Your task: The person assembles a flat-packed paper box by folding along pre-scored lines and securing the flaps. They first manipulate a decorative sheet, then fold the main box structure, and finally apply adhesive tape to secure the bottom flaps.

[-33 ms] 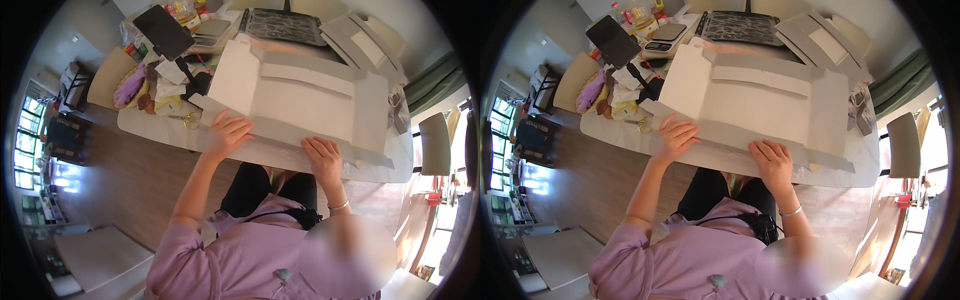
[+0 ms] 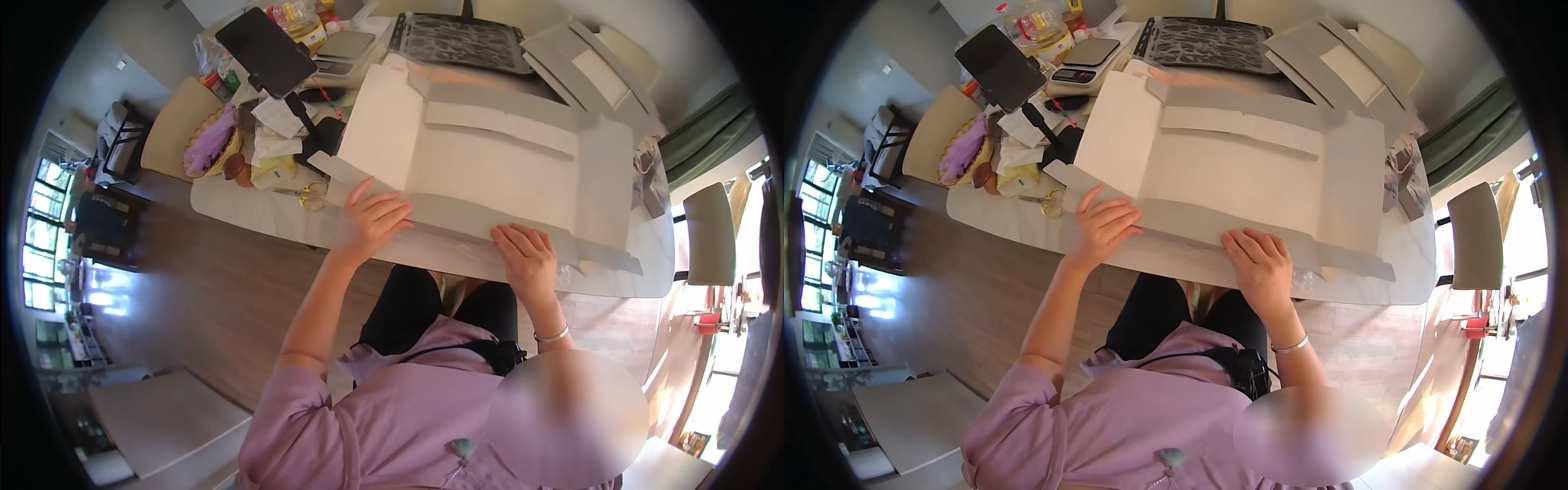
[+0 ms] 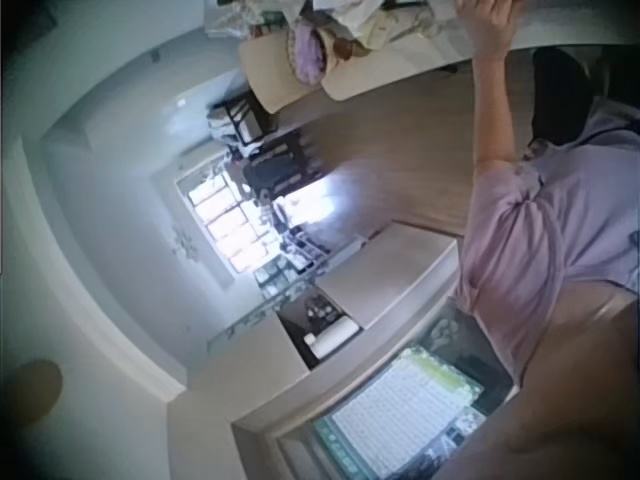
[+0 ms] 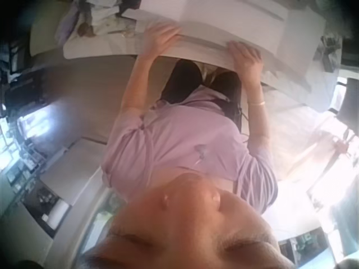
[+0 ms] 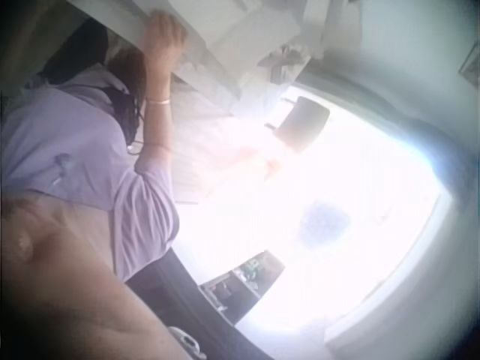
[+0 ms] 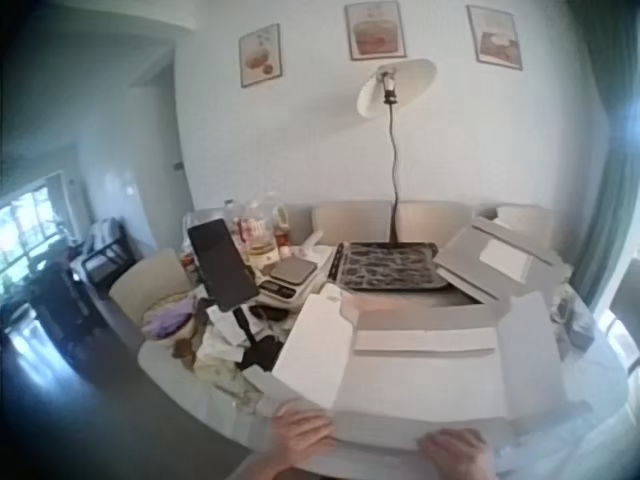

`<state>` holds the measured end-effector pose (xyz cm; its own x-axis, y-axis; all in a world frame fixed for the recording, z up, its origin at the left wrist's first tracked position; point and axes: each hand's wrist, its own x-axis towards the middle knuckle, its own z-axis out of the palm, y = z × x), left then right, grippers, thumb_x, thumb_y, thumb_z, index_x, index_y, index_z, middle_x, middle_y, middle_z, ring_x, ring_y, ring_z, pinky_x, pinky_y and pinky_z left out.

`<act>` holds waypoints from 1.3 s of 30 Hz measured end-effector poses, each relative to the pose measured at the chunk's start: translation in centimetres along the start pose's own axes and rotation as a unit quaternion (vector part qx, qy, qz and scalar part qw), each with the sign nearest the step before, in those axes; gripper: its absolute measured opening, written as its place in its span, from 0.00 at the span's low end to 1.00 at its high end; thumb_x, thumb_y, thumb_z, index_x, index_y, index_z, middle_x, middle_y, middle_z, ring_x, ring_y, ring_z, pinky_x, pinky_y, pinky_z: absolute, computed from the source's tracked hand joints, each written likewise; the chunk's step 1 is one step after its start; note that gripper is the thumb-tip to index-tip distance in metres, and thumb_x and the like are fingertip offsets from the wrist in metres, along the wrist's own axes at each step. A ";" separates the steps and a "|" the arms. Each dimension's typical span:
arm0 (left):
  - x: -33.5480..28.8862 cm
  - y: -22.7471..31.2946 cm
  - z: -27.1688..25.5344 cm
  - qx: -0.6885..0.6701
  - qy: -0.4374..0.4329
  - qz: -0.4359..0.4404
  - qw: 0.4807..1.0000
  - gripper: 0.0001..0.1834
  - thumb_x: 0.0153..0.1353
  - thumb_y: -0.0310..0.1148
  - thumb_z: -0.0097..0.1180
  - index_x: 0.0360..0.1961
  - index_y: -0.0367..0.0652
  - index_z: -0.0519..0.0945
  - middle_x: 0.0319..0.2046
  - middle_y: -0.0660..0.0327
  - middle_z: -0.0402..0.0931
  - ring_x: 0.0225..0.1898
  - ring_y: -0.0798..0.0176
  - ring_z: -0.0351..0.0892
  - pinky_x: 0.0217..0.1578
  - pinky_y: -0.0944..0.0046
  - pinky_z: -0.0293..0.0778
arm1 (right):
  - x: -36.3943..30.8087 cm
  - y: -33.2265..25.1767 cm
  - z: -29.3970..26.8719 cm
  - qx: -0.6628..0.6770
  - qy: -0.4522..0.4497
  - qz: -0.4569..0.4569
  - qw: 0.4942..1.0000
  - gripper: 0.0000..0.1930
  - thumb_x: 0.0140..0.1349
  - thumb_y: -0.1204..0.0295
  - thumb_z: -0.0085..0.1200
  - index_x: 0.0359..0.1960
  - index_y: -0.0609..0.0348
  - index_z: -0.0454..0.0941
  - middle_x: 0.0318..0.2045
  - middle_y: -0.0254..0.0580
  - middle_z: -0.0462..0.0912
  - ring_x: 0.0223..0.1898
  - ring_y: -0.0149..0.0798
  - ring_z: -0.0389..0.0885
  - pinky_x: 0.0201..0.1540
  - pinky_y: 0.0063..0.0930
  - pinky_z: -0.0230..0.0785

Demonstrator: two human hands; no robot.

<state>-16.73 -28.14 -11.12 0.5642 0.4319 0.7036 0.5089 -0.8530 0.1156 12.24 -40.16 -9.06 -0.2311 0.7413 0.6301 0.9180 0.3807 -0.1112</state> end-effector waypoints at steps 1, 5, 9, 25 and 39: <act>-0.2 0.1 0.0 0.001 0.005 0.001 1.000 0.15 0.45 0.37 0.73 0.35 0.49 0.86 0.37 0.72 0.84 0.46 0.67 0.82 0.64 0.47 0.64 | 0.1 -0.2 -0.1 -0.001 0.006 -0.001 1.000 0.13 0.53 0.72 0.65 0.42 0.54 0.84 0.43 0.32 0.84 0.46 0.38 0.82 0.50 0.37 0.72; -0.6 0.7 0.2 0.009 0.025 0.007 1.000 0.13 0.45 0.35 0.73 0.34 0.50 0.86 0.35 0.73 0.84 0.45 0.68 0.82 0.65 0.43 0.62 | 1.1 -2.0 0.0 0.015 0.022 -0.005 1.000 0.13 0.52 0.74 0.65 0.40 0.56 0.83 0.42 0.35 0.84 0.45 0.39 0.82 0.49 0.37 0.73; -0.7 1.4 0.1 0.020 0.043 0.011 0.999 0.13 0.45 0.35 0.73 0.34 0.49 0.86 0.34 0.73 0.83 0.45 0.67 0.82 0.64 0.43 0.62 | 0.7 -1.7 1.4 0.022 0.023 -0.033 0.999 0.13 0.52 0.75 0.63 0.40 0.58 0.82 0.43 0.37 0.84 0.47 0.40 0.82 0.49 0.37 0.73; 2.1 5.6 3.1 -0.005 0.023 0.024 0.999 0.15 0.53 0.35 0.70 0.43 0.47 0.85 0.46 0.65 0.82 0.51 0.60 0.79 0.62 0.47 0.65 | -2.5 0.5 -4.0 0.032 0.132 0.203 0.970 0.13 0.51 0.72 0.69 0.38 0.54 0.79 0.41 0.42 0.80 0.43 0.46 0.80 0.46 0.40 0.71; 12.1 13.2 8.8 -0.107 -0.111 0.099 0.983 0.29 0.55 0.45 0.67 0.56 0.46 0.79 0.57 0.59 0.75 0.63 0.56 0.70 0.66 0.44 0.58 | -6.3 5.9 -7.4 0.592 0.097 0.544 0.587 0.18 0.66 0.70 0.59 0.54 0.68 0.77 0.40 0.42 0.83 0.23 0.30 0.82 0.25 0.20 0.75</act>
<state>2.49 -31.60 -7.24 0.7788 0.2836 0.5596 0.2398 -0.9588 0.1521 21.52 -46.67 -8.02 0.4299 0.8688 -0.2456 -0.4049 -0.0577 -0.9126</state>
